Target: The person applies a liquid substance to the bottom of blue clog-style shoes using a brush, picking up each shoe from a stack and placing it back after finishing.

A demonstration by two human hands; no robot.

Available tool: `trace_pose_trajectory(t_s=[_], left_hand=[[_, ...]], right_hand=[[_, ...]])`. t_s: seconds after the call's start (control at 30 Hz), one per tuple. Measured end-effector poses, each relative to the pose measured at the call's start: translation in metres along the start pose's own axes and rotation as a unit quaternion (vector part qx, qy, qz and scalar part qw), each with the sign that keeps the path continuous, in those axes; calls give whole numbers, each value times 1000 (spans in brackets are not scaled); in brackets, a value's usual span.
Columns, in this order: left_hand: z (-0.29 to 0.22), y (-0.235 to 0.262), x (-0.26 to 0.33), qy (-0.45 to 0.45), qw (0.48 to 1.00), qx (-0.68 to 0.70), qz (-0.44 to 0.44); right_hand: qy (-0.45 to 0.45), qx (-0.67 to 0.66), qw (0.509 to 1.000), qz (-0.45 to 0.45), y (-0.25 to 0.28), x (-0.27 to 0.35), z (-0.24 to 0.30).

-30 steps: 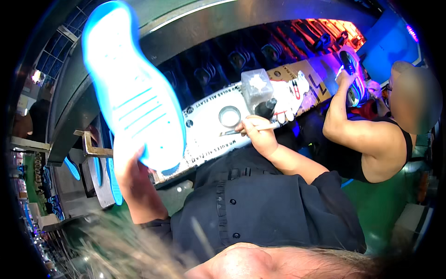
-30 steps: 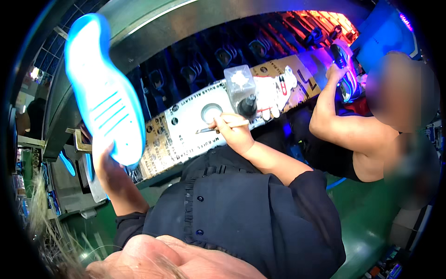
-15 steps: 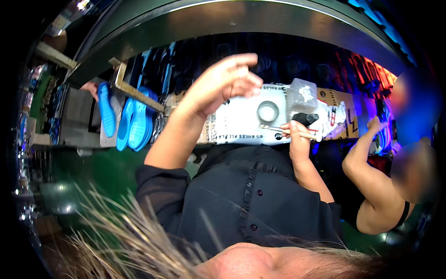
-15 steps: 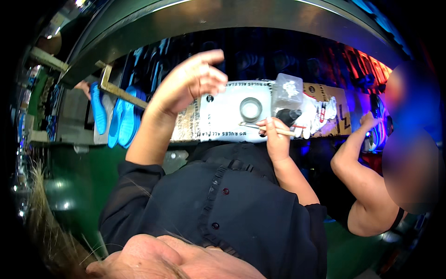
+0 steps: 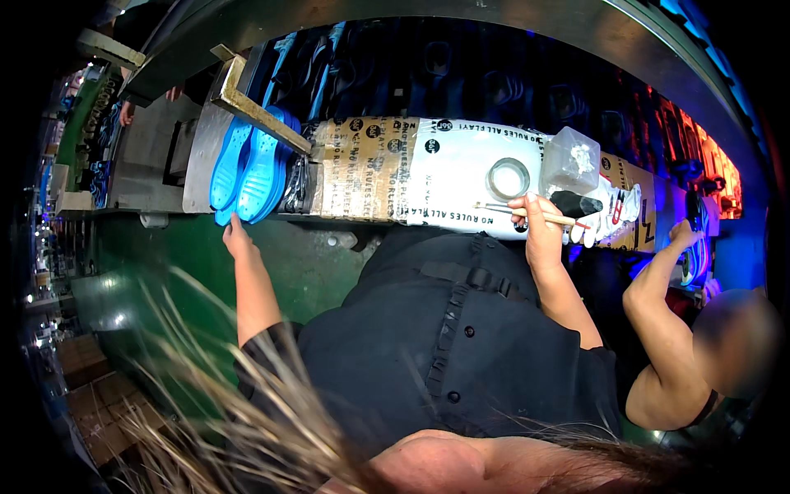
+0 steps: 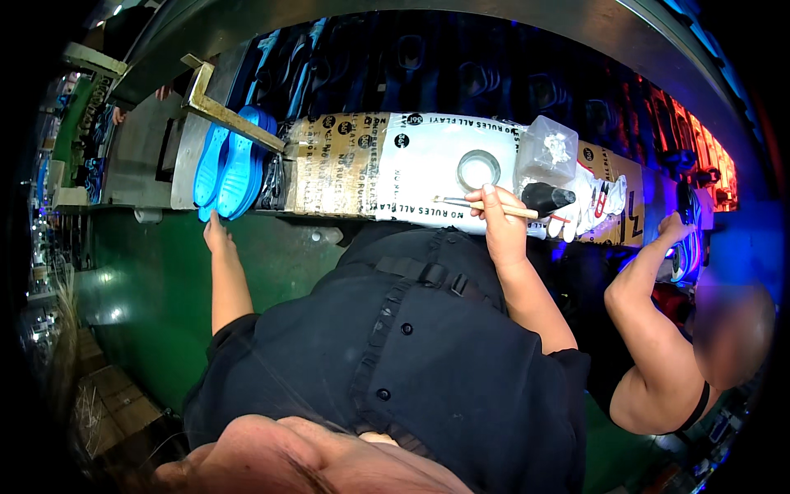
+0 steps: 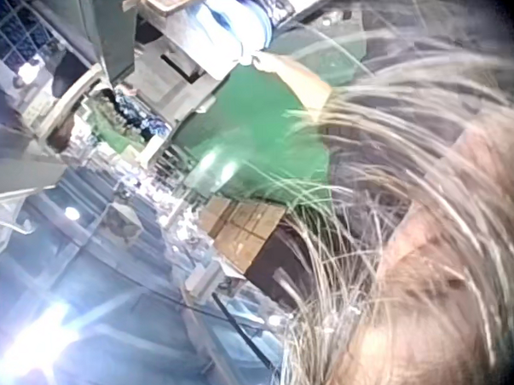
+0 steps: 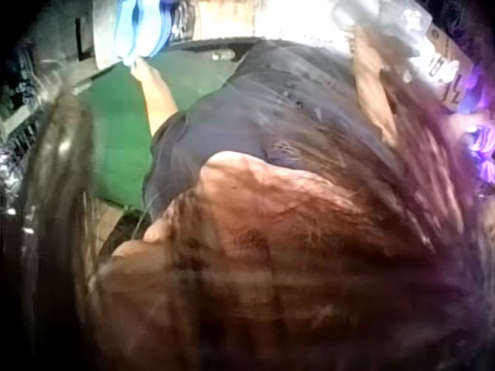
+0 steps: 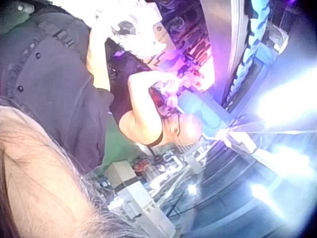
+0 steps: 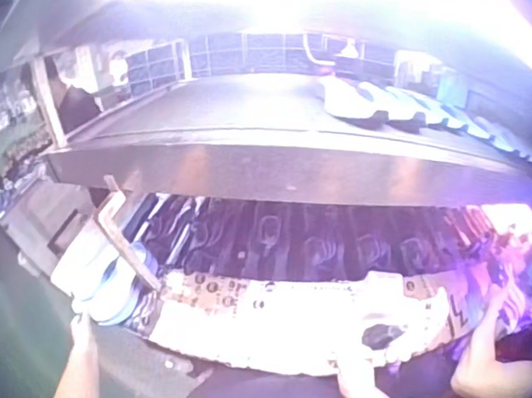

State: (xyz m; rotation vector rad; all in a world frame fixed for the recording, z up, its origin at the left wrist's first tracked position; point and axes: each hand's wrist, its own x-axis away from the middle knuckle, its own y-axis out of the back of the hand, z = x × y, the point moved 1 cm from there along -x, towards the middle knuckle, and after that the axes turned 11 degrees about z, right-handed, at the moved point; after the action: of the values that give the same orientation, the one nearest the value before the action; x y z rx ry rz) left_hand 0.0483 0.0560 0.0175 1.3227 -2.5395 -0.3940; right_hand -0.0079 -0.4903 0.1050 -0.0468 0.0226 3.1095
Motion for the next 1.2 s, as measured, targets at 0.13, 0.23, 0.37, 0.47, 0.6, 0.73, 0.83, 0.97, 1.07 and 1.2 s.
trace_pose_trajectory(t_s=[0.13, 0.23, 0.37, 0.47, 0.6, 0.73, 0.83, 0.97, 1.07, 1.2], left_hand=[[8, -9, -35, 270, 925, 171, 206], [3, -15, -43, 290, 908, 147, 263], [-51, -31, -54, 38, 958, -7, 285], [-76, -9, -98, -62, 940, -147, 301], [-52, 9, -165, 47, 959, -96, 261], [-25, 15, -166, 102, 959, -42, 261], [-21, 14, -146, 170, 938, 33, 301], [-24, 20, -110, 213, 912, -54, 348], [7, 37, -96, 164, 914, 92, 360], [10, 45, -22, 71, 918, 146, 361]], right_hand=[[-19, -1, 1000, -2, 1, 2, -3], [-26, -18, 999, -18, -2, 3, -5], [-18, -4, 999, -27, -5, 4, -8], [-23, 6, 1000, -5, -10, 0, -7], [-35, 2, 999, 9, -19, -3, 4], [-55, 4, 998, -3, -21, -4, 2], [-63, 2, 998, -11, -23, -6, 0], [-70, -19, 997, -1, -23, -6, -7], [-66, -51, 996, -3, -31, -10, -6], [-67, -51, 996, 11, -26, -10, -10]])
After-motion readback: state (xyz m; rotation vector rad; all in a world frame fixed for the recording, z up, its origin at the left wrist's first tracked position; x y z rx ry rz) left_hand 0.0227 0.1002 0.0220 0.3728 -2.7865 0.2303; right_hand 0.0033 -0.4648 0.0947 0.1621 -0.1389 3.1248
